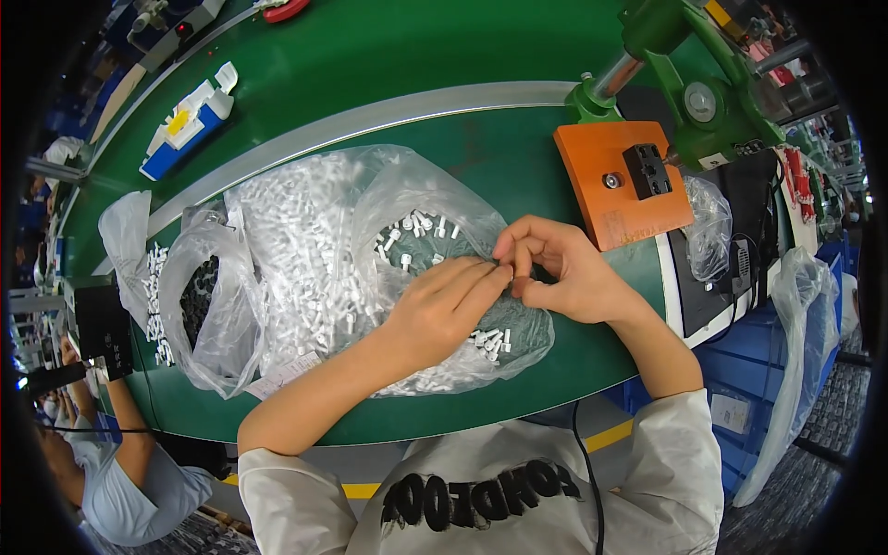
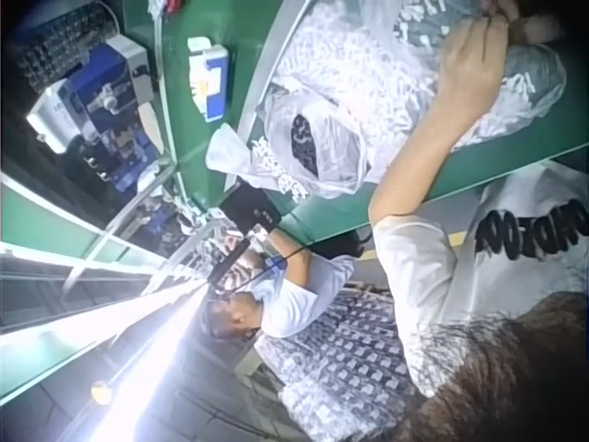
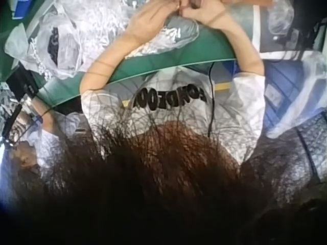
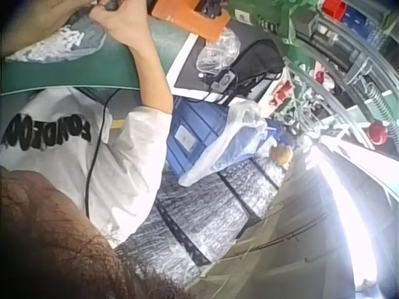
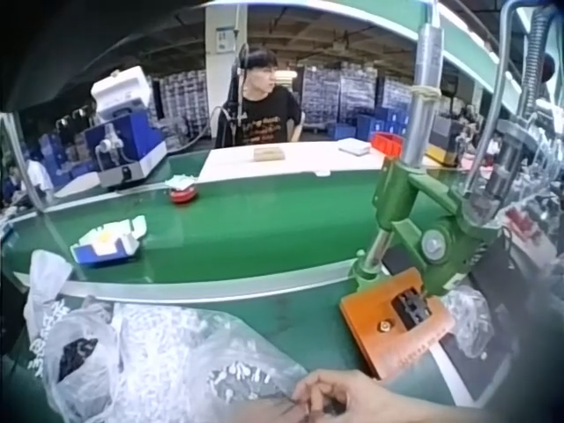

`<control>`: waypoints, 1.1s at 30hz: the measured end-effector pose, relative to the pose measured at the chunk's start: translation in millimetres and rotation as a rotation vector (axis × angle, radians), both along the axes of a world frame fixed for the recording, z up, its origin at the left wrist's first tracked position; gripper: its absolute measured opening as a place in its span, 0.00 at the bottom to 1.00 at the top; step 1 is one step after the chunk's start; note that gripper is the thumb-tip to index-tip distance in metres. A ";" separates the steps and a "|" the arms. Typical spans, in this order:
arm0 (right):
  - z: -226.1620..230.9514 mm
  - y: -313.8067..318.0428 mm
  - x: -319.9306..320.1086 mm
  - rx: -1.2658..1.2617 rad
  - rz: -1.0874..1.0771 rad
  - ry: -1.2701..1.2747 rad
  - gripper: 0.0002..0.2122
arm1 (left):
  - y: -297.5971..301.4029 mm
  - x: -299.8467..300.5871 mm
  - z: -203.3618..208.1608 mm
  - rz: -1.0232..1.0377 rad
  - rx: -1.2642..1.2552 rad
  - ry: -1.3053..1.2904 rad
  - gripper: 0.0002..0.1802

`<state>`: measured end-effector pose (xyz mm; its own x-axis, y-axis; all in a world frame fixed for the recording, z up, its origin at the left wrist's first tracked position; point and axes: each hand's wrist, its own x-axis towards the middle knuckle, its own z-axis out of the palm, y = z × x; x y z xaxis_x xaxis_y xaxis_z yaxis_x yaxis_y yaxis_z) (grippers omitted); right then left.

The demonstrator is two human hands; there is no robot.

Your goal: The person assembles small plastic components and metal parts into finished assemblies using a manual press machine.

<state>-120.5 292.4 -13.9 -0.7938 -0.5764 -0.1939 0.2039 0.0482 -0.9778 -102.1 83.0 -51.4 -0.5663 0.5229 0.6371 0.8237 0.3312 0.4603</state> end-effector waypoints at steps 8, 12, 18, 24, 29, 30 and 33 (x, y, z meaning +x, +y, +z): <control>1.3 -2.3 2.8 -0.079 -0.040 0.125 0.13 | 1.4 -4.8 1.9 0.016 0.161 -0.102 0.17; -2.8 -2.9 3.2 -0.125 -0.030 0.124 0.10 | 0.8 -3.3 2.5 0.022 0.172 -0.096 0.14; -3.8 -5.9 4.4 -0.113 -0.063 0.125 0.10 | 1.0 -2.2 5.9 0.033 0.237 -0.189 0.13; -5.0 -3.3 3.1 -0.253 -0.039 0.037 0.11 | -1.9 -1.1 9.3 0.021 0.232 -0.276 0.12; 5.7 1.0 -0.6 -0.188 -0.054 -0.017 0.08 | -1.8 -0.6 8.1 0.080 0.304 -0.460 0.09; 6.7 1.1 0.8 -0.193 -0.054 -0.010 0.08 | -2.2 0.9 7.7 0.079 0.299 -0.453 0.09; 4.3 2.4 2.7 -0.155 -0.204 0.160 0.06 | -2.8 1.4 1.6 0.116 0.427 -0.663 0.09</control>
<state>-117.8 294.7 -9.6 -0.9098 -0.4146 0.0207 0.0368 -0.1300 -0.9908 -100.6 80.2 -49.9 -0.9334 0.2244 0.2800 0.3044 0.0821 0.9490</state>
